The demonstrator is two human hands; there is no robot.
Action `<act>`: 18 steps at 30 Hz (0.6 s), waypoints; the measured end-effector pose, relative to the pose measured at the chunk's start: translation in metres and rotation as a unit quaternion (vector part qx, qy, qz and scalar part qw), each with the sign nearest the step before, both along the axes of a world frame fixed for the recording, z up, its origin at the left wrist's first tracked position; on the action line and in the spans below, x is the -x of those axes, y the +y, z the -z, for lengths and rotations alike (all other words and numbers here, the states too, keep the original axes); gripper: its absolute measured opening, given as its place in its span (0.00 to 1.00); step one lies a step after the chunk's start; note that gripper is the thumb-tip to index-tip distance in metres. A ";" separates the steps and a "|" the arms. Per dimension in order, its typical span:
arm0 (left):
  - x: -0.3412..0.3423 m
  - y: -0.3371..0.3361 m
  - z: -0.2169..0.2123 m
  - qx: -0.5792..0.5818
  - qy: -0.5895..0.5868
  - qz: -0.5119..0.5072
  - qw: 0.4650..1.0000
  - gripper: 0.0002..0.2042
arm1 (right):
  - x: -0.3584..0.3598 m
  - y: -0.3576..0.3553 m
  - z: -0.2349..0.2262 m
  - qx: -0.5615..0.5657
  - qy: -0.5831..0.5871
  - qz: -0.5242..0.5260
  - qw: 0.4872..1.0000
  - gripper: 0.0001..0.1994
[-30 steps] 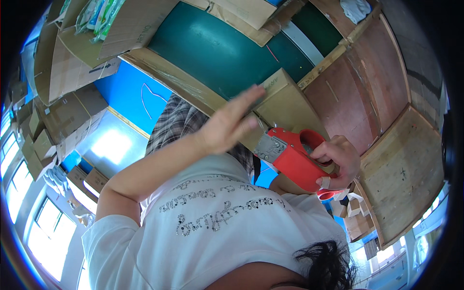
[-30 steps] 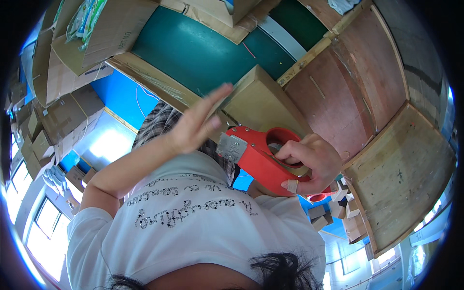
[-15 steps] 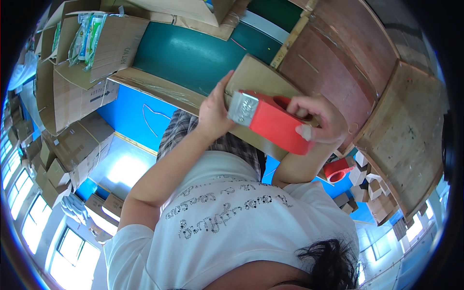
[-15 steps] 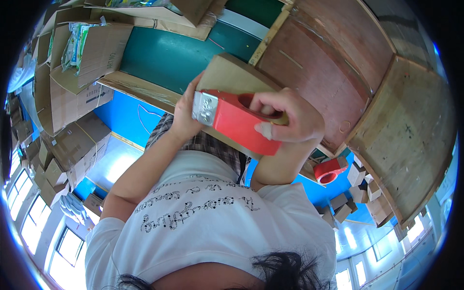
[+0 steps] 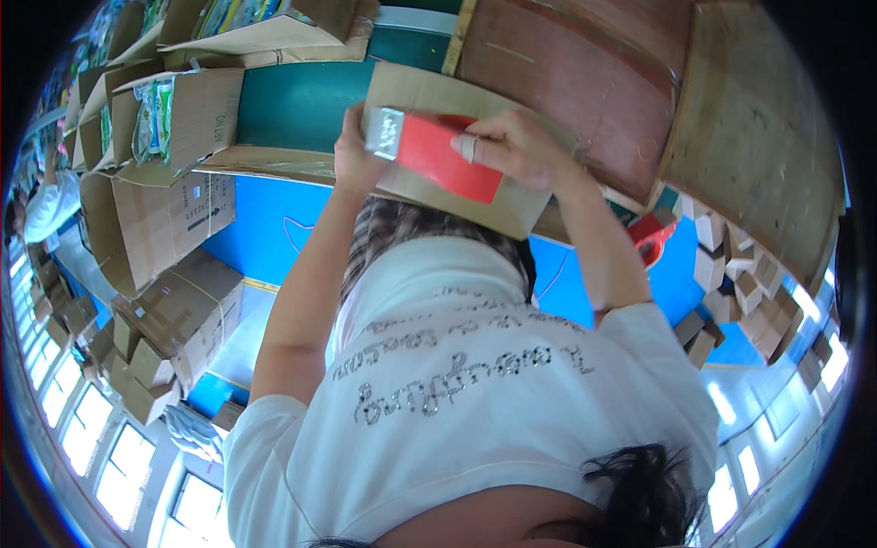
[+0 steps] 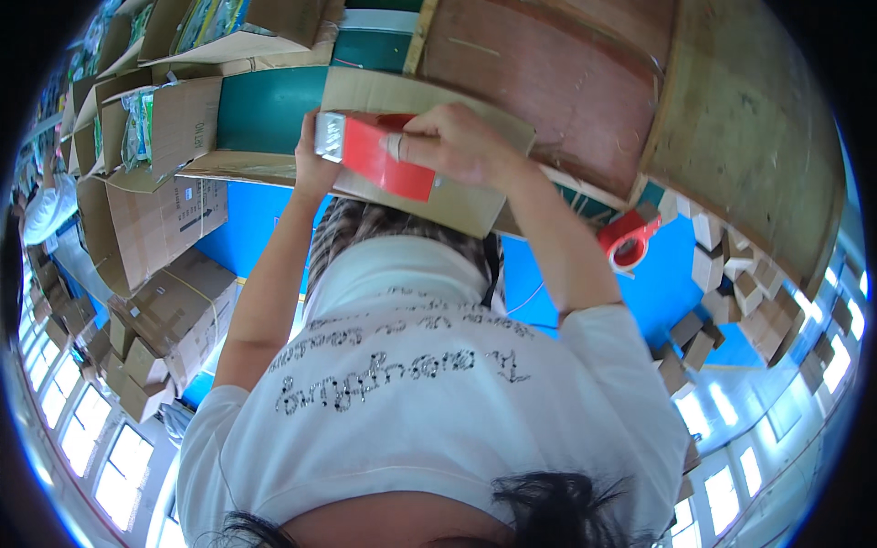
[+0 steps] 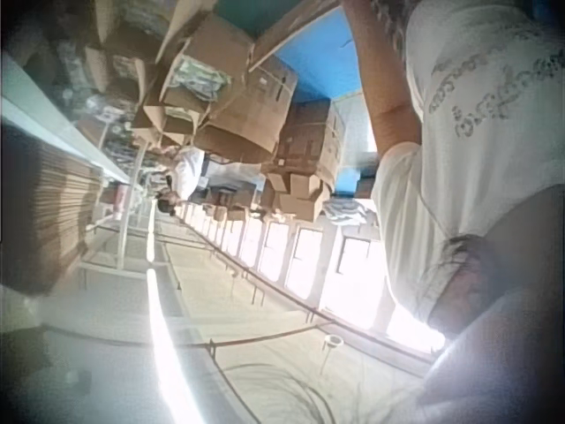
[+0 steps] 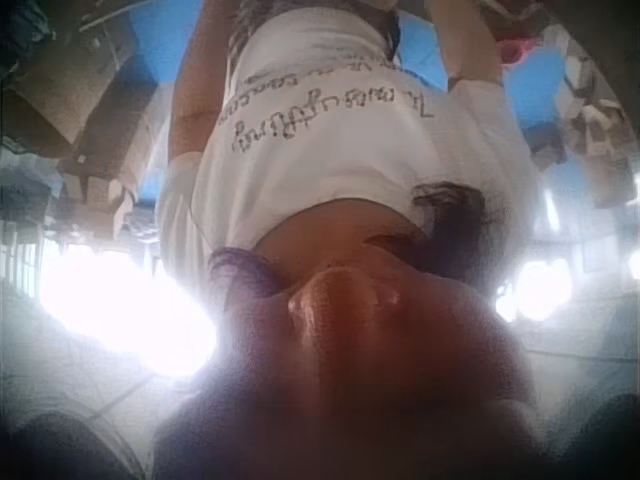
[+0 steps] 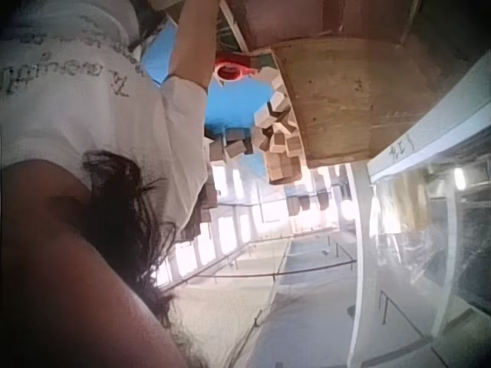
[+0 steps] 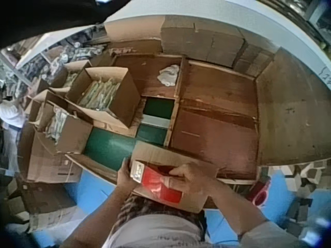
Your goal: The person packs packaged items into cardboard boxes by hand, folds the box flaps closed, and seals the boxes shut using a tape dispenser before stacking them.
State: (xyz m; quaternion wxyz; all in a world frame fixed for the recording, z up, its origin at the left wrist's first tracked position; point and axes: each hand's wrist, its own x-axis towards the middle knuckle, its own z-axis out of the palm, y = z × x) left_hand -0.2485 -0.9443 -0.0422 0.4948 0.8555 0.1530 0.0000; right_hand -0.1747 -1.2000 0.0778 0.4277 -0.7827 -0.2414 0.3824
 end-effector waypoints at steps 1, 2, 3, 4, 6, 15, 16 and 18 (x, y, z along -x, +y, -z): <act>-0.001 -0.005 -0.004 -0.015 -0.001 -0.004 1.000 0.33 | 0.004 -0.004 -0.007 0.016 -0.032 0.026 0.999 0.22; 0.002 -0.006 -0.006 -0.015 0.000 0.008 1.000 0.33 | 0.018 -0.021 -0.011 0.016 -0.031 0.039 0.999 0.22; 0.003 -0.004 -0.007 -0.021 0.005 0.005 1.000 0.33 | 0.033 -0.049 -0.017 0.004 0.005 0.081 0.997 0.22; 0.001 -0.003 -0.007 -0.025 0.007 0.001 1.000 0.34 | 0.042 -0.074 -0.023 -0.007 0.038 0.124 0.992 0.21; 0.003 -0.004 -0.009 -0.031 0.033 0.022 0.999 0.34 | 0.057 -0.108 -0.028 -0.001 0.046 0.166 0.985 0.20; -0.035 -0.015 -0.091 -0.077 -0.148 0.320 0.933 0.34 | 0.090 -0.126 -0.036 -0.015 -0.060 0.116 0.991 0.18; -0.053 -0.036 -0.116 -0.113 -0.188 0.365 0.905 0.33 | 0.093 -0.128 -0.033 -0.017 -0.061 0.127 0.990 0.18; -0.090 -0.076 -0.112 -0.131 -0.156 0.464 0.862 0.29 | 0.087 -0.127 -0.028 -0.026 -0.143 0.109 0.983 0.24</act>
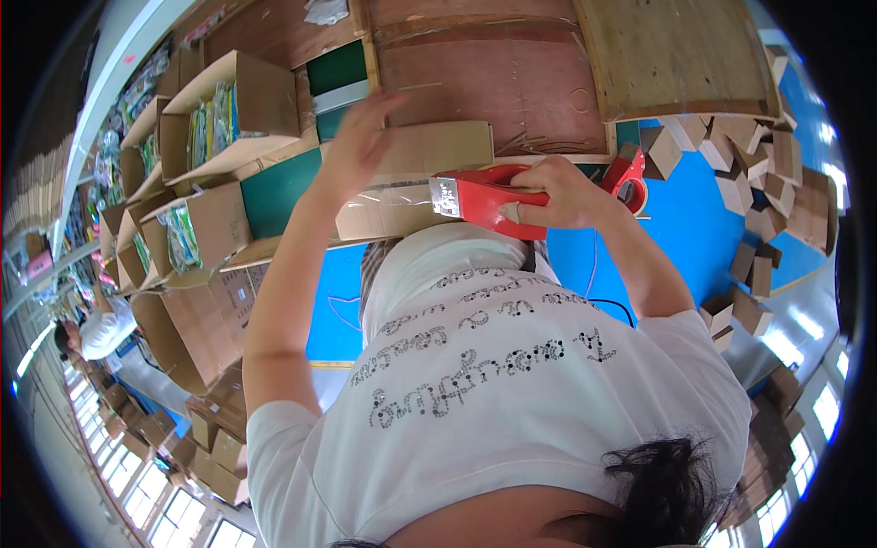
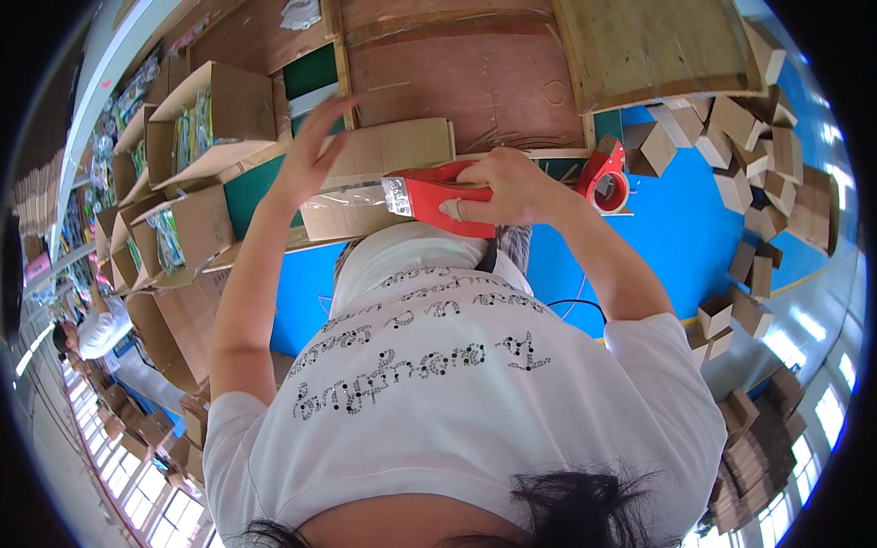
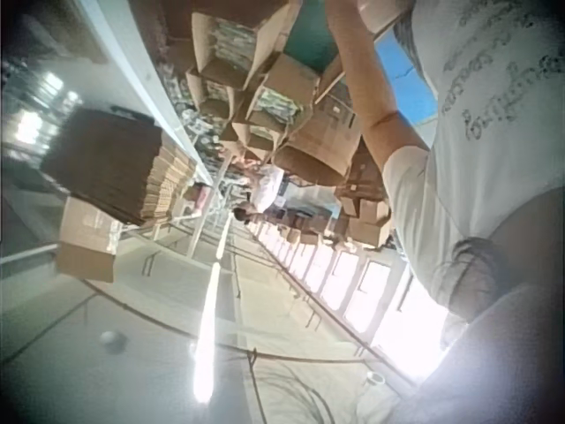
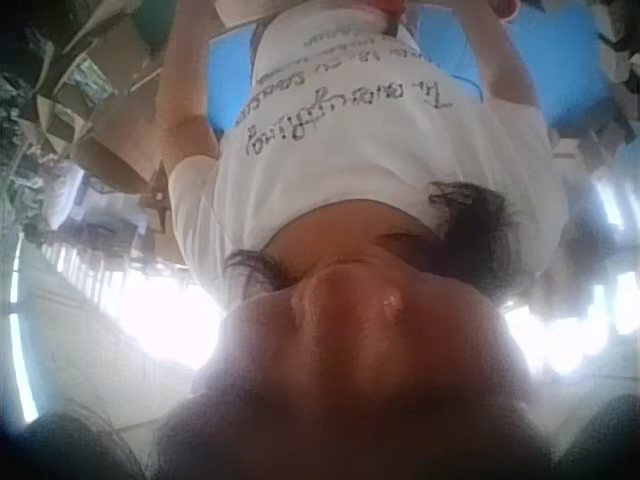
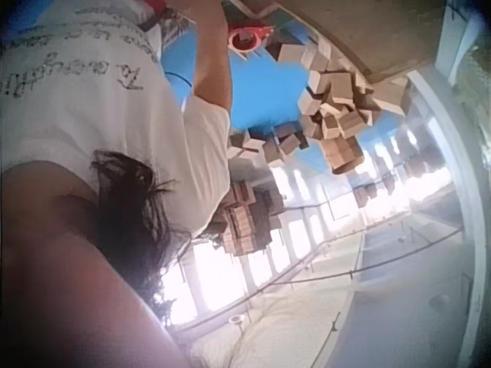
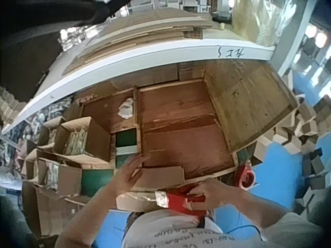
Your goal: The person packs packaged items into cardboard boxes by hand, folds the box flaps closed, and seals the boxes shut using a tape dispenser before stacking them.
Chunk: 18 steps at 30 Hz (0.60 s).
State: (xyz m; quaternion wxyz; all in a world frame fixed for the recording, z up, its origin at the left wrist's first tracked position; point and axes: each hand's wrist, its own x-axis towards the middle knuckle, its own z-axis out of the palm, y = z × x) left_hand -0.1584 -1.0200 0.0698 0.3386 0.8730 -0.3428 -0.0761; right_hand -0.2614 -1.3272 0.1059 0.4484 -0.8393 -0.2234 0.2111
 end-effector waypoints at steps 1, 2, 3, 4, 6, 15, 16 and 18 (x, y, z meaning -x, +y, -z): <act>-0.013 -0.021 0.011 -0.019 0.013 0.037 0.999 0.29 | -0.005 0.000 -0.002 -0.004 -0.003 0.005 1.000 0.24; -0.020 -0.040 0.015 -0.058 0.102 0.041 0.992 0.29 | -0.010 -0.001 -0.004 0.048 0.019 -0.021 0.998 0.25; -0.023 -0.055 0.018 -0.096 0.191 0.045 0.976 0.29 | -0.011 -0.003 -0.007 0.101 0.044 -0.045 0.993 0.25; -0.022 -0.062 0.021 -0.098 0.192 0.053 0.975 0.29 | -0.010 -0.004 -0.009 0.099 0.046 -0.037 0.993 0.25; -0.016 -0.070 0.027 -0.179 0.163 0.080 0.967 0.27 | -0.006 -0.004 -0.008 0.070 0.015 -0.030 0.997 0.25; -0.008 -0.087 0.024 -0.150 0.159 0.096 0.971 0.27 | -0.001 -0.082 -0.001 0.085 0.115 0.054 0.988 0.25; -0.012 -0.088 0.028 -0.149 0.162 0.100 0.970 0.27 | 0.001 -0.081 0.000 0.087 0.118 0.057 0.988 0.25; -0.021 -0.091 0.039 -0.157 0.051 0.222 0.961 0.24 | 0.009 -0.074 0.003 0.069 -0.116 0.076 0.988 0.25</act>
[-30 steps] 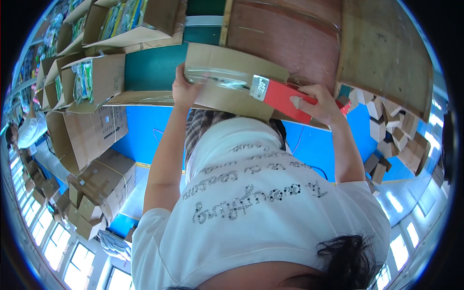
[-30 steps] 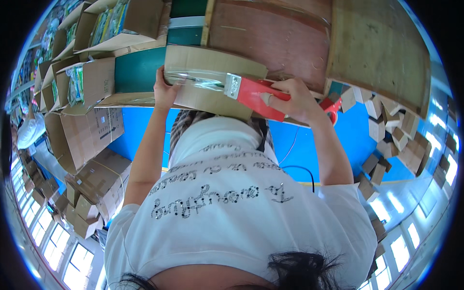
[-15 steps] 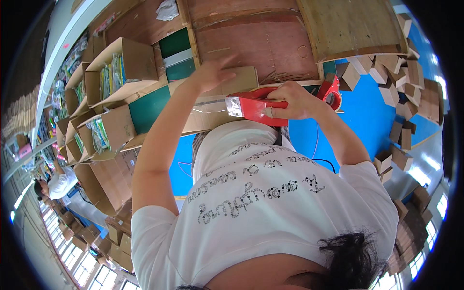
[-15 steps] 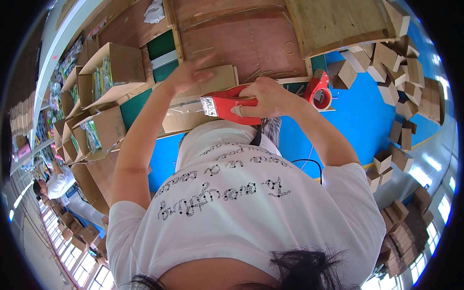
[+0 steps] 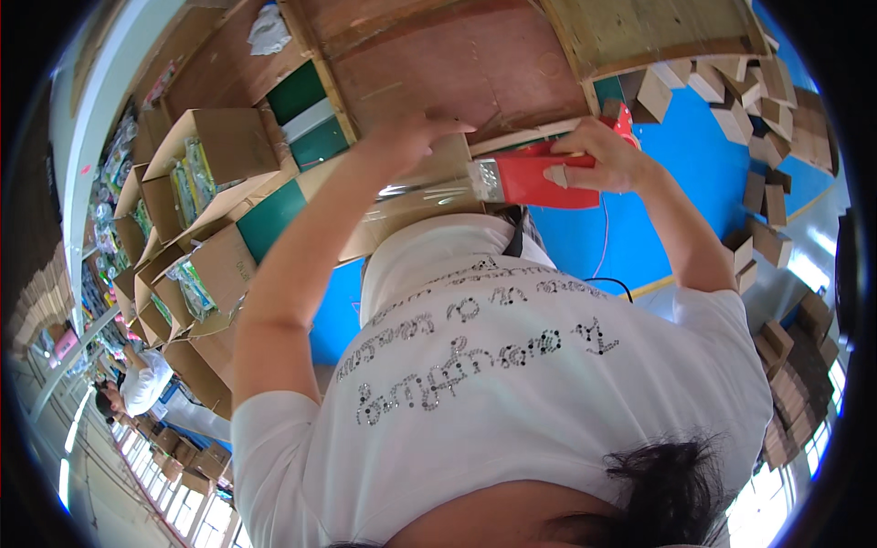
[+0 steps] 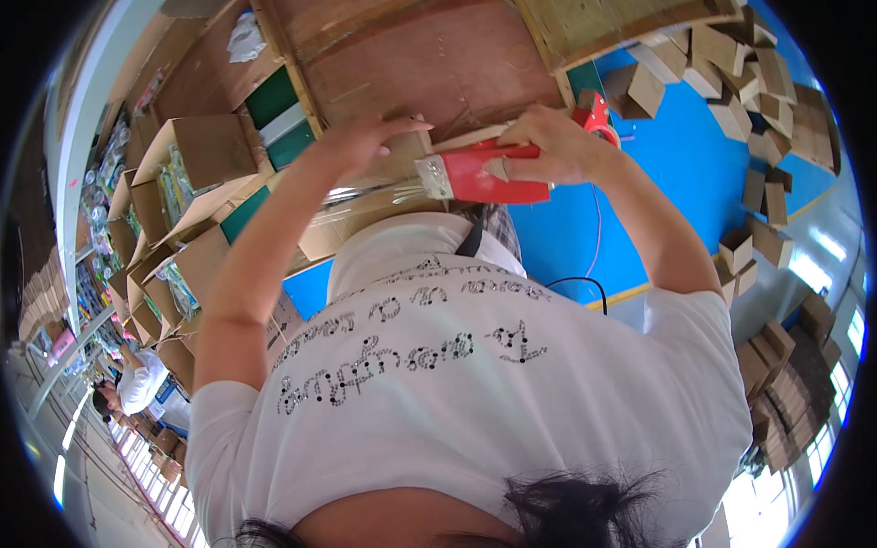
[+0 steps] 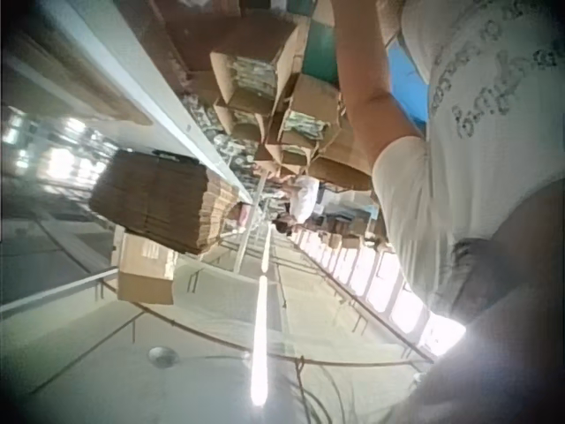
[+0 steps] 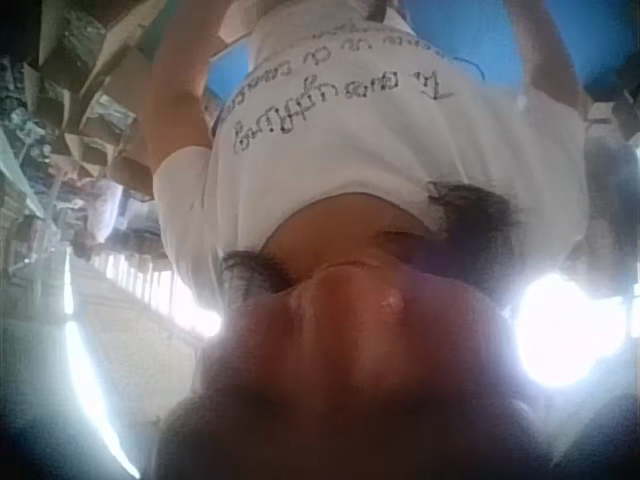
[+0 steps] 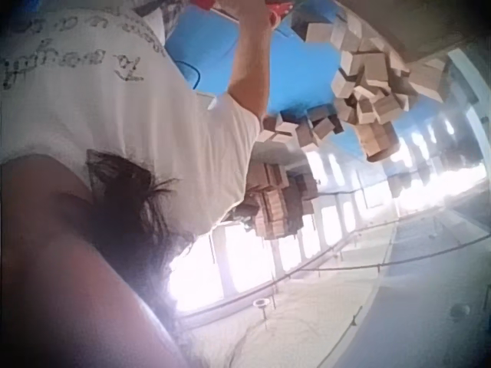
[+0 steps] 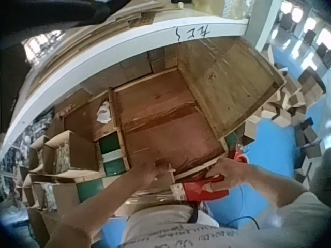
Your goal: The person packs packaged items into cardboard boxes by hand, folds the box flaps closed, and seals the boxes shut using a tape dispenser before stacking them.
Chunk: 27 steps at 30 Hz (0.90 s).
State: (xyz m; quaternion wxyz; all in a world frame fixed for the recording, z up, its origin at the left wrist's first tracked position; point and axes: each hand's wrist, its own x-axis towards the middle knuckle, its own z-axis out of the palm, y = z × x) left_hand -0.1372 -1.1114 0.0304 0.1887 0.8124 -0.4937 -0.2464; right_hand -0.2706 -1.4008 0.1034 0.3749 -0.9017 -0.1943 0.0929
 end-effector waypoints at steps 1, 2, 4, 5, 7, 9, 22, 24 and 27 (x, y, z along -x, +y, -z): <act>-0.001 -0.009 -0.006 0.000 0.007 0.005 1.000 0.24 | -0.004 -0.003 -0.002 -0.020 0.109 -0.001 0.994 0.25; -0.005 -0.019 -0.013 -0.100 0.029 0.017 0.994 0.26 | 0.000 -0.004 0.001 -0.021 0.115 0.003 0.993 0.25; -0.008 -0.028 -0.022 -0.202 0.049 0.035 0.978 0.27 | 0.003 -0.003 0.004 -0.052 0.162 0.007 0.985 0.25; -0.007 -0.027 -0.023 -0.179 0.033 0.034 0.983 0.27 | 0.000 -0.006 -0.002 -0.021 0.270 -0.001 0.963 0.24; -0.009 -0.032 -0.029 -0.155 0.018 0.036 0.987 0.27 | 0.010 -0.014 0.017 -0.011 0.261 0.012 0.965 0.24; -0.013 -0.039 -0.039 -0.210 0.066 0.040 0.975 0.27 | 0.015 -0.020 0.024 -0.003 0.250 0.019 0.968 0.24; -0.014 -0.042 -0.043 -0.251 0.056 0.042 0.965 0.26 | -0.005 -0.027 0.029 0.088 0.199 0.022 0.976 0.25; -0.014 -0.042 -0.043 -0.252 0.049 0.036 0.966 0.26 | -0.003 -0.024 0.033 0.094 0.201 0.020 0.975 0.24; -0.016 -0.040 -0.038 -0.244 0.059 0.033 0.967 0.26 | 0.003 -0.022 0.047 0.022 0.101 0.075 0.992 0.19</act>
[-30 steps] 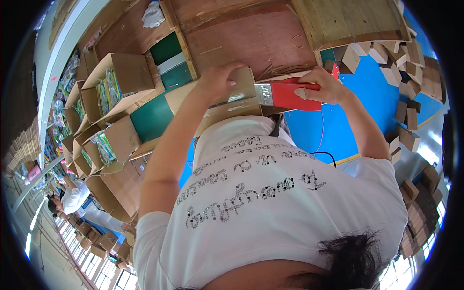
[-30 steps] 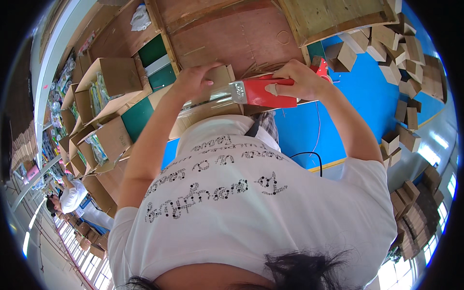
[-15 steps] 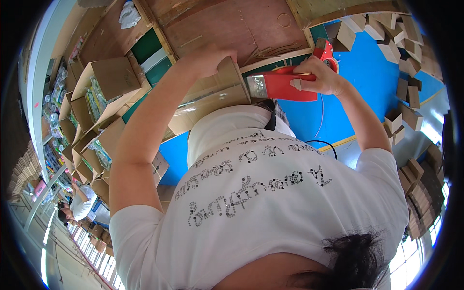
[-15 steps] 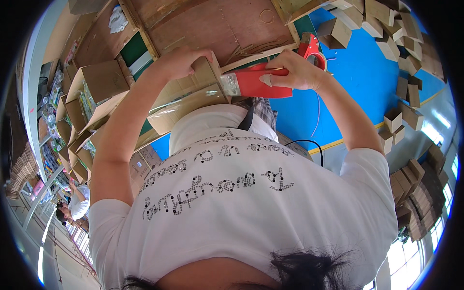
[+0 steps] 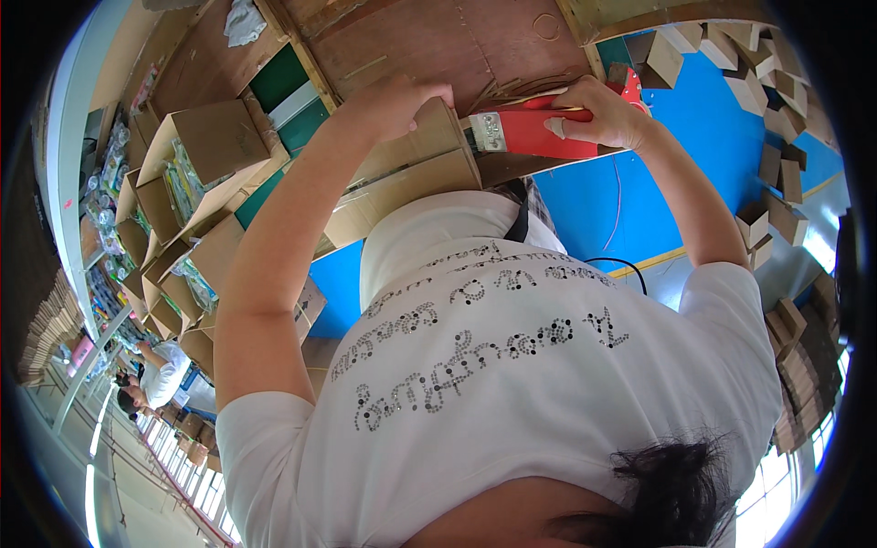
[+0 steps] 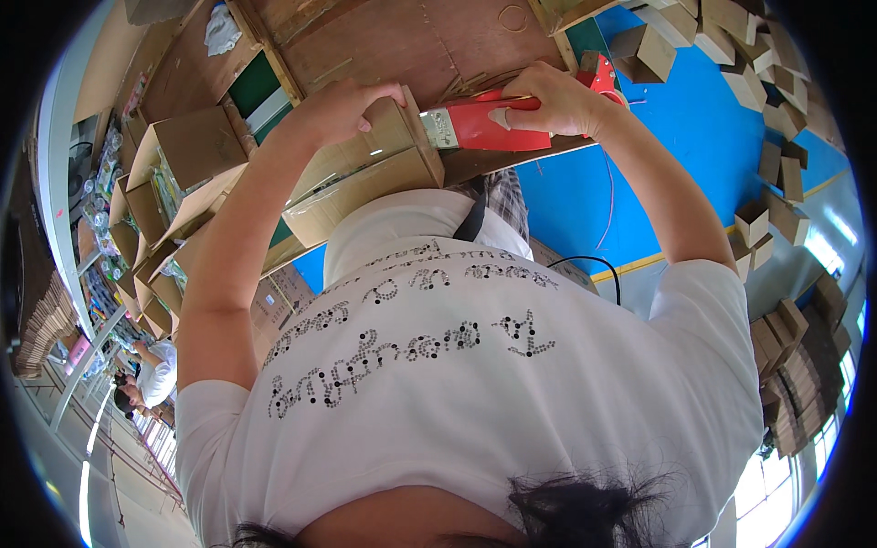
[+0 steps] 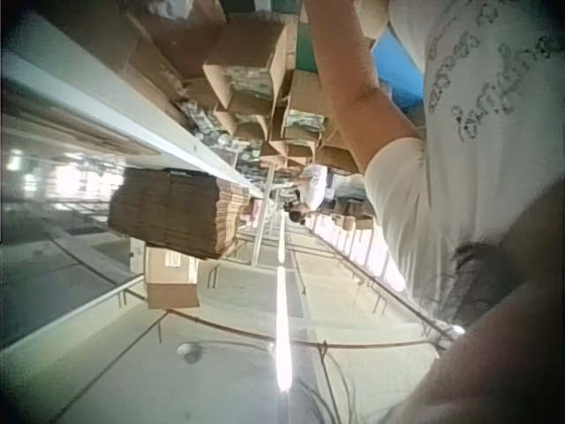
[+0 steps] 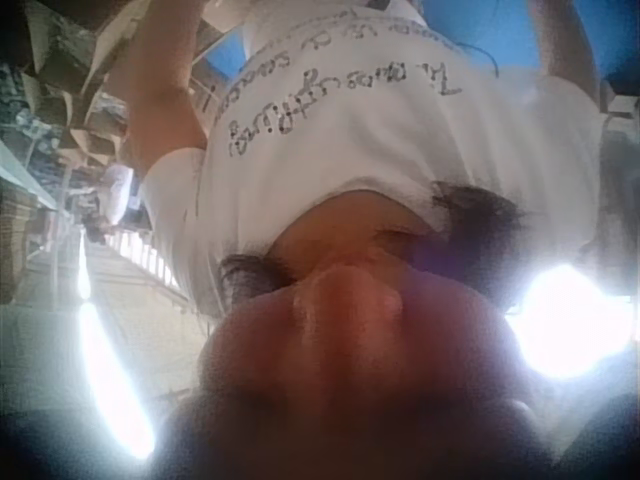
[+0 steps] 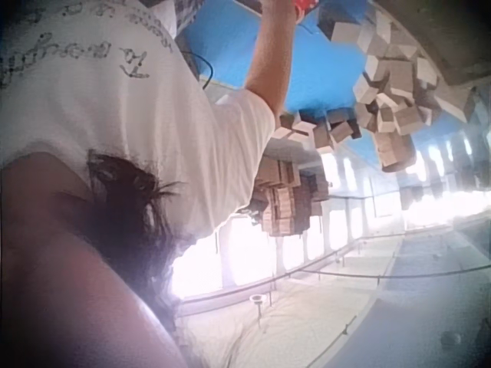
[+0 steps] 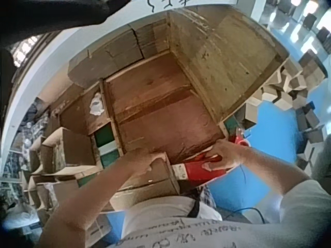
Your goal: The person packs packaged items into cardboard boxes by hand, folds the box flaps closed, and seals the boxes shut using a tape dispenser before stacking them.
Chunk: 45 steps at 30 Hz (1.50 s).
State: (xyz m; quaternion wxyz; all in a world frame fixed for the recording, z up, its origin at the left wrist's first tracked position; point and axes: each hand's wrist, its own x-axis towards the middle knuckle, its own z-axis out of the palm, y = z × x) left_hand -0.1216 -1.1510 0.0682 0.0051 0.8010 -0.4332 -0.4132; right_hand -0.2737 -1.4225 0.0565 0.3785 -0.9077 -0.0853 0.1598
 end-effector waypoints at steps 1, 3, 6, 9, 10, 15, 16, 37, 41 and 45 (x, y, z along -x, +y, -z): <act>0.000 0.000 0.001 0.000 0.001 -0.001 1.000 0.26 | -0.004 -0.002 0.001 0.006 0.061 -0.008 0.998 0.21; -0.001 0.000 0.001 0.003 0.013 -0.011 1.000 0.26 | -0.007 -0.006 0.003 0.013 0.123 -0.017 0.992 0.23; 0.000 -0.001 -0.003 -0.001 0.007 -0.005 1.000 0.26 | -0.009 -0.011 0.000 -0.025 0.166 -0.026 0.985 0.22; -0.002 0.009 0.014 0.050 -0.009 -0.012 0.999 0.25 | -0.007 -0.005 -0.013 -0.037 0.208 -0.047 0.976 0.22; -0.002 0.009 0.016 0.050 -0.008 -0.012 0.999 0.25 | -0.003 -0.004 -0.013 -0.033 0.121 -0.042 0.991 0.21; -0.002 -0.008 -0.005 -0.007 0.019 -0.011 1.000 0.23 | 0.002 -0.004 -0.018 -0.056 -0.074 -0.026 0.995 0.19; -0.003 -0.006 -0.006 -0.009 0.019 -0.015 1.000 0.23 | -0.005 -0.004 -0.038 -0.103 -0.020 -0.031 0.994 0.19; 0.011 0.000 0.000 0.067 -0.015 0.007 0.998 0.30 | -0.007 0.017 0.016 -0.028 -0.001 -0.033 0.999 0.20; 0.019 0.000 0.004 0.034 -0.068 -0.003 0.997 0.33 | -0.031 0.035 -0.048 0.148 0.116 -0.117 0.975 0.17; 0.023 0.004 0.011 0.069 -0.080 -0.013 0.994 0.32 | -0.021 0.021 -0.037 0.108 0.062 -0.114 0.986 0.18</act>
